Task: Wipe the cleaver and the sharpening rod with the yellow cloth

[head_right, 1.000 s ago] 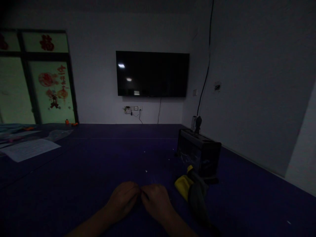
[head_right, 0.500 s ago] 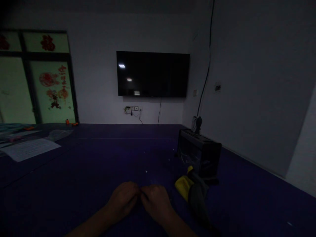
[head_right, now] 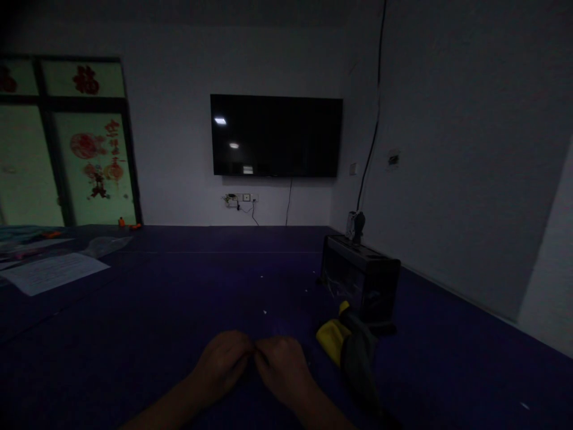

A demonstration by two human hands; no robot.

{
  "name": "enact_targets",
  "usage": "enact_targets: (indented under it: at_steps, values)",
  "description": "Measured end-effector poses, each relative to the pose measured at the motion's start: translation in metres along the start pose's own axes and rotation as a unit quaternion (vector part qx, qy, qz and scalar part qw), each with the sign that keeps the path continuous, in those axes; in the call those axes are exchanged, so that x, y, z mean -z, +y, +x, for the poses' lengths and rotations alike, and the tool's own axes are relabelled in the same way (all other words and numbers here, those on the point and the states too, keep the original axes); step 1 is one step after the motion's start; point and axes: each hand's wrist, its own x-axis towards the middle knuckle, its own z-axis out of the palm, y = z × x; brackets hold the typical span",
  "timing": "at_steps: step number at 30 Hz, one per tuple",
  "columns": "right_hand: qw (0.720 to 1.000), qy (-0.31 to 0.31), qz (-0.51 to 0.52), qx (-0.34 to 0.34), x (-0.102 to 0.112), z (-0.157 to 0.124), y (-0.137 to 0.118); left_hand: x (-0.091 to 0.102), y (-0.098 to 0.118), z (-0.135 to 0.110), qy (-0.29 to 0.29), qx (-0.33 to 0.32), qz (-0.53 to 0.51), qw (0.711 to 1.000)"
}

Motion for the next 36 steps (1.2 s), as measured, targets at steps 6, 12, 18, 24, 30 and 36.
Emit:
enact_targets:
  at_steps: [6, 12, 18, 24, 30, 36]
  values:
    - [1.000, -0.011, -0.015, -0.003, -0.0011, 0.0015, 0.0013, 0.0010, 0.0009, 0.0001, 0.005, 0.005, 0.002, 1.000]
    - [1.000, -0.008, -0.012, -0.002, -0.0003, 0.0025, -0.0006, 0.0001, 0.0009, -0.0003, 0.007, 0.002, 0.013, 1.000]
    - [1.000, -0.017, -0.012, 0.006, 0.0020, 0.0011, -0.0030, -0.0015, 0.0004, -0.0016, 0.020, -0.012, 0.017, 1.000]
    - [1.000, -0.018, 0.006, 0.008, 0.0002, 0.0007, -0.0018, -0.0002, 0.0023, -0.0006, 0.033, -0.011, 0.019, 0.999]
    - [1.000, -0.005, 0.007, 0.008, 0.0042, 0.0016, -0.0058, -0.0013, 0.0013, -0.0008, 0.052, -0.017, 0.009, 0.998]
    - [1.000, -0.001, 0.002, 0.019, 0.0014, 0.0008, -0.0041, -0.0013, 0.0021, -0.0025, 0.035, -0.006, 0.023, 0.999]
